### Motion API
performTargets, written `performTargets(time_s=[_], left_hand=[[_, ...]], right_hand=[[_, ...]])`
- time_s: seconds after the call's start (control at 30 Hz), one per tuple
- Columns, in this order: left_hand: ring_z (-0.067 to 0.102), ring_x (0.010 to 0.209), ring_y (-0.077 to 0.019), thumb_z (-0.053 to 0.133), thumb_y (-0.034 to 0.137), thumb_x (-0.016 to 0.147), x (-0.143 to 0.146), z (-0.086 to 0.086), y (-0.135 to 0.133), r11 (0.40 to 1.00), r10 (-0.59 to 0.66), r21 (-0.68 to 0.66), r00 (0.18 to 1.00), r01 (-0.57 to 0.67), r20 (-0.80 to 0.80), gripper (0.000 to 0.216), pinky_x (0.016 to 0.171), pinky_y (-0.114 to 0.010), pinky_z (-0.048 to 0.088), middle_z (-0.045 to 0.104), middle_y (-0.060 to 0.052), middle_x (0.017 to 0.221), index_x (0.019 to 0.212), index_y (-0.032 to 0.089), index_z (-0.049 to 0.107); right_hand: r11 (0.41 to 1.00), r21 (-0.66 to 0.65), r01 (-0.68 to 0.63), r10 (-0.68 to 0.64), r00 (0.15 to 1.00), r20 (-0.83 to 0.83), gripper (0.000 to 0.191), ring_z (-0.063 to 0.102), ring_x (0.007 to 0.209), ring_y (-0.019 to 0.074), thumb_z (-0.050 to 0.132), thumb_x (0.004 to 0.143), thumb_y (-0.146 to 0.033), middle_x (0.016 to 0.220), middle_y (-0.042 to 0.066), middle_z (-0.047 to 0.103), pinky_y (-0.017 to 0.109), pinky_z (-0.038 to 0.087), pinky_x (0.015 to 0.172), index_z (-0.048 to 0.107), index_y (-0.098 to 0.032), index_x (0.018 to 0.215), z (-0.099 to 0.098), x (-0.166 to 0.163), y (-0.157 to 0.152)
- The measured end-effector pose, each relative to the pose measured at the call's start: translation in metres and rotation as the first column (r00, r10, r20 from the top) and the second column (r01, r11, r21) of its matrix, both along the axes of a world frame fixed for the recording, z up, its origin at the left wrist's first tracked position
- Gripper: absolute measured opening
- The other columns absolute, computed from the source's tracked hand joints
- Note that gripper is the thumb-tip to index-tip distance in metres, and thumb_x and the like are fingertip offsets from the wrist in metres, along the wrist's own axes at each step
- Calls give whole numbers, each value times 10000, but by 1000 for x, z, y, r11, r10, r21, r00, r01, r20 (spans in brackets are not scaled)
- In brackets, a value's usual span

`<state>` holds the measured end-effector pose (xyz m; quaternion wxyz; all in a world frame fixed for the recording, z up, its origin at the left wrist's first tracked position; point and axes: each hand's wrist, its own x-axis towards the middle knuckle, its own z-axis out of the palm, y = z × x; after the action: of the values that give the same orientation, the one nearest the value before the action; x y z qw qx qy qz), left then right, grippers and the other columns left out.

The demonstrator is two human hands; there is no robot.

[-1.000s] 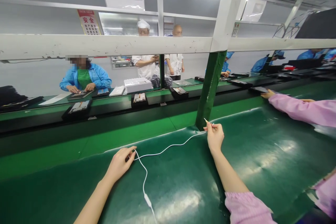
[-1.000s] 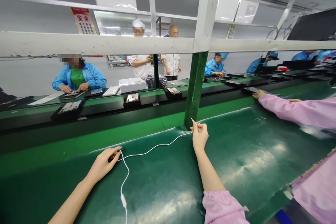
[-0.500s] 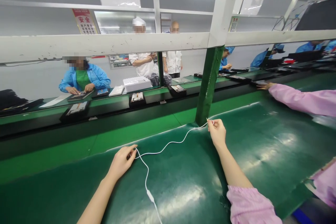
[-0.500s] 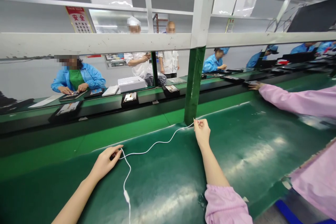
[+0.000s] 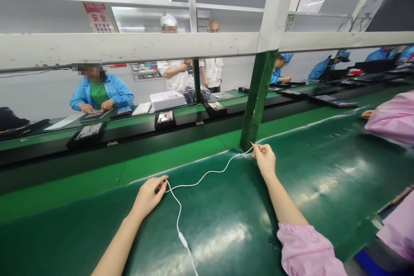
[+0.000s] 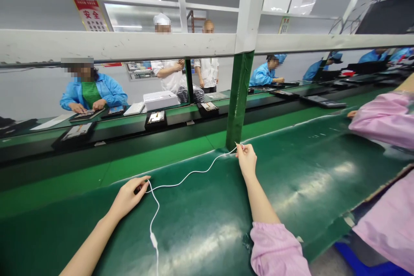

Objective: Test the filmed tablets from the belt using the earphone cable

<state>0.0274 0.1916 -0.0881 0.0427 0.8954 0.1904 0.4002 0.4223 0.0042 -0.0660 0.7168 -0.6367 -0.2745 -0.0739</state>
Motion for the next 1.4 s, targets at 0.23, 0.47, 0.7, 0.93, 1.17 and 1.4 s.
performTargets(time_s=[0.23,0.47,0.7,0.93,1.17,1.4], left_hand=[[664,584,-165,448,409,959,-1,3,1,1000,-7,20,1000,7,-12,361,594,-246,543,711,-33,689,990,172,719],[632,535,-157,460,440,958,-1,4,3,999,-25,27,1000,25,-10,379,573,-241,534,698,-19,659,987,163,717],[639,550,-150,458,409,960,0,2,2,999,-9,41,1000,9,-5,360,586,-232,538,698,-13,661,982,161,717],[657,579,-160,449,391,956,-2,1,3,999,0,33,1000,1,-23,351,610,-240,553,702,-23,676,1000,170,717],[665,588,-160,439,383,957,-1,0,1,999,0,40,1000,0,-3,355,607,-239,558,706,-26,685,988,165,718],[662,588,-161,439,377,961,-1,3,0,999,-2,43,1000,3,-17,352,602,-241,554,702,-25,679,1000,162,715]], right_hand=[[998,-46,-32,32,999,4,656,573,480,170,575,613,-892,501,-9,578,292,451,541,465,-248,673,-7,0,8],[994,-101,-43,43,999,-7,597,588,515,174,560,681,-840,559,10,622,295,469,562,445,-255,694,-16,9,13],[989,-133,-58,55,998,-29,602,600,519,180,599,633,-836,590,16,644,314,489,605,478,-248,677,-17,11,15],[990,-126,-71,65,997,-49,616,613,527,186,633,601,-837,615,34,662,311,494,575,497,-241,675,-19,14,15],[991,-123,-55,49,998,-49,639,604,503,179,637,575,-853,596,33,657,306,492,553,516,-233,670,-18,14,15],[991,-117,-59,52,996,-66,638,605,513,175,651,560,-846,617,32,663,304,497,567,522,-234,684,-17,12,15]])
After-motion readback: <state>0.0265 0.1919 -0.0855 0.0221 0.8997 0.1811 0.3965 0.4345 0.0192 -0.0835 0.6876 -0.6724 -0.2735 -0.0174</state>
